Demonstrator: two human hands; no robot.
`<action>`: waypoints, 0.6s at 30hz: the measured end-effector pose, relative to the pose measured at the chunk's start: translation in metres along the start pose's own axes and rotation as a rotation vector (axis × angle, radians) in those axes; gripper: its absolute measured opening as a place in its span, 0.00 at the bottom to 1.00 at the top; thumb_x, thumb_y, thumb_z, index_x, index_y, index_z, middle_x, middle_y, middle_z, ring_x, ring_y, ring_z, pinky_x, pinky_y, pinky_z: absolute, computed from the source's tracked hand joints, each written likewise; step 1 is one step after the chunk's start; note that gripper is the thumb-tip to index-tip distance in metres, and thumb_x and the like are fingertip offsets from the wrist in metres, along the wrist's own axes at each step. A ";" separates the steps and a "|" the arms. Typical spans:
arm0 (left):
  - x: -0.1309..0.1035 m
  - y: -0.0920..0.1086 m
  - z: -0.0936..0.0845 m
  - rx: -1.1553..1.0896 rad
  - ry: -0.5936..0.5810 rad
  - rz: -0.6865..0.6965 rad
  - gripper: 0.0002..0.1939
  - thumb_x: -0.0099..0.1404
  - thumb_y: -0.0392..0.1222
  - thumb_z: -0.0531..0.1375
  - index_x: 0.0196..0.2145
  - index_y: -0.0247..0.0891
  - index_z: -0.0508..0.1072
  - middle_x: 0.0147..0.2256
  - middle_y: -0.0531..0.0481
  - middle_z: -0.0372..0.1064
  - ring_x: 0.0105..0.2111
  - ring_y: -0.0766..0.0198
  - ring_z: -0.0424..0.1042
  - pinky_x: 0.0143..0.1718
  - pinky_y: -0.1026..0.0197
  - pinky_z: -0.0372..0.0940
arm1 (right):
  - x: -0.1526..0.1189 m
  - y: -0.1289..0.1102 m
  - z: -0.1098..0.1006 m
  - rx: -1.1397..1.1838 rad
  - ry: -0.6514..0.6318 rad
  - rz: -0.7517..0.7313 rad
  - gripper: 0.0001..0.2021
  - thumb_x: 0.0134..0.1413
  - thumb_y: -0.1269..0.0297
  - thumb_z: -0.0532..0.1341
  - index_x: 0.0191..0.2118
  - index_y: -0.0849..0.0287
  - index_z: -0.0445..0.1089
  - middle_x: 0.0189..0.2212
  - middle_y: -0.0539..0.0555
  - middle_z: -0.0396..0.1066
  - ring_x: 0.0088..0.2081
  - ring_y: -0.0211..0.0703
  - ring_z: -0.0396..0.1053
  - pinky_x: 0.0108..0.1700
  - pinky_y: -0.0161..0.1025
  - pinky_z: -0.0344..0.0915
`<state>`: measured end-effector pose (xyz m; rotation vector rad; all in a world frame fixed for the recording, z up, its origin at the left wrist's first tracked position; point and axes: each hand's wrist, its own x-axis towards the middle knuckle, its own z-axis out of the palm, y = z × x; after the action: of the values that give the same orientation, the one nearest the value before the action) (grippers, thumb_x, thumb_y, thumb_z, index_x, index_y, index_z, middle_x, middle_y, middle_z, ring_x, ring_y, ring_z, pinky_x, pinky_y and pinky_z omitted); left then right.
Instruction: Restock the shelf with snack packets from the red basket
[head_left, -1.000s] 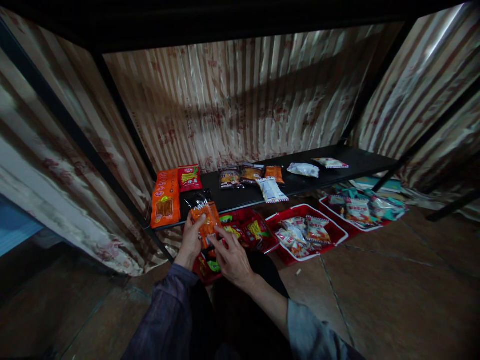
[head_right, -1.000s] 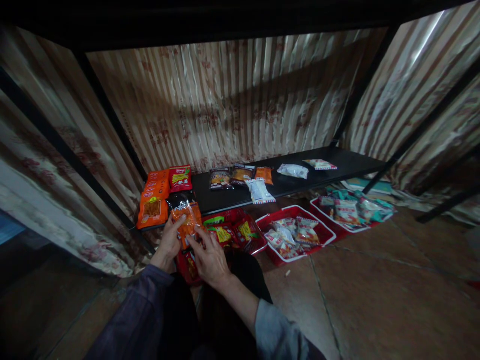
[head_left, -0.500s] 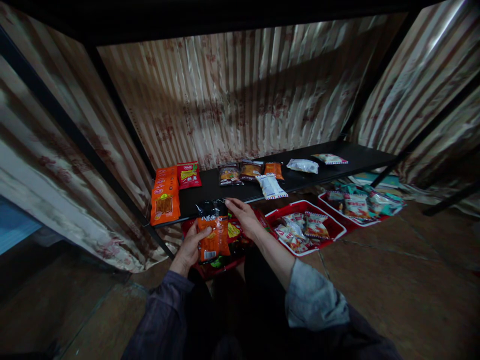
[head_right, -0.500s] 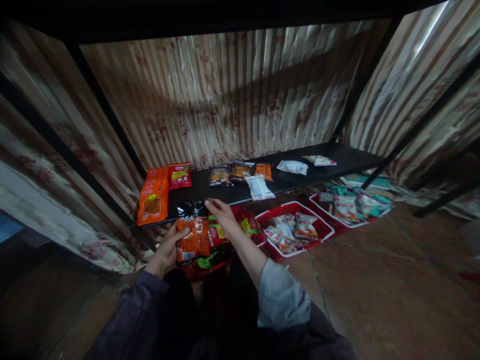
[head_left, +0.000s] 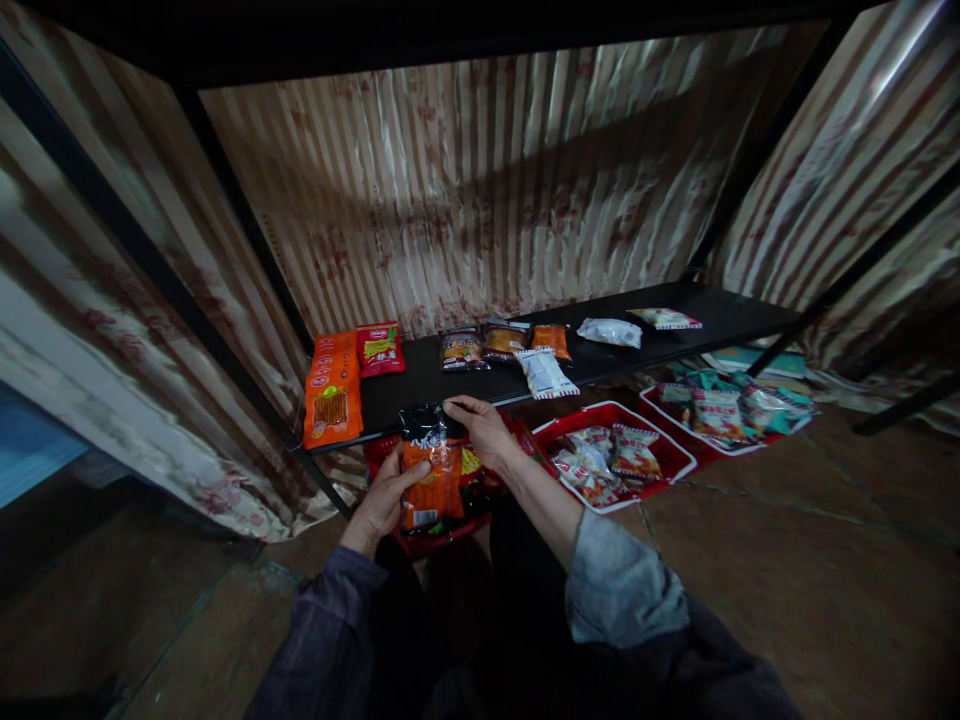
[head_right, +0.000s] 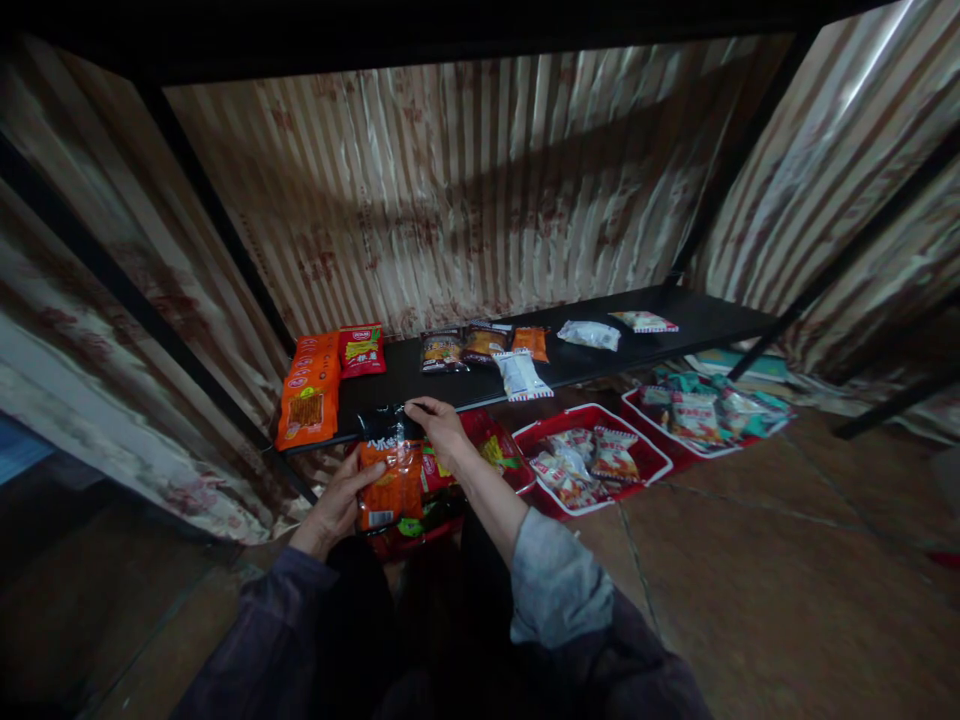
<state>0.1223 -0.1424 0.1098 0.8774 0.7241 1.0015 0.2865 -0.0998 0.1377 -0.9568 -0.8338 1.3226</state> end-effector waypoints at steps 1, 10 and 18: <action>0.001 0.002 0.000 0.005 0.007 0.029 0.26 0.49 0.42 0.67 0.47 0.41 0.69 0.43 0.46 0.73 0.42 0.57 0.73 0.48 0.53 0.64 | -0.001 0.000 0.001 -0.021 -0.005 -0.007 0.14 0.29 0.57 0.71 0.25 0.59 0.74 0.21 0.46 0.71 0.25 0.35 0.64 0.31 0.34 0.60; 0.024 0.013 0.008 -0.002 0.215 0.264 0.15 0.50 0.44 0.67 0.35 0.37 0.73 0.35 0.52 0.74 0.35 0.65 0.71 0.42 0.61 0.63 | -0.011 -0.003 0.011 -0.075 -0.046 -0.018 0.13 0.30 0.58 0.70 0.25 0.60 0.74 0.21 0.46 0.70 0.25 0.35 0.63 0.31 0.35 0.60; 0.026 0.009 0.015 -0.107 0.438 0.313 0.17 0.47 0.47 0.68 0.32 0.36 0.72 0.29 0.54 0.71 0.28 0.70 0.68 0.34 0.66 0.61 | -0.011 0.007 0.014 -0.106 0.042 -0.106 0.11 0.35 0.57 0.68 0.26 0.58 0.73 0.20 0.45 0.68 0.24 0.34 0.61 0.29 0.33 0.57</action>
<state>0.1408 -0.1198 0.1218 0.6951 0.9064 1.5267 0.2698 -0.1092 0.1376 -1.0060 -0.9170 1.1727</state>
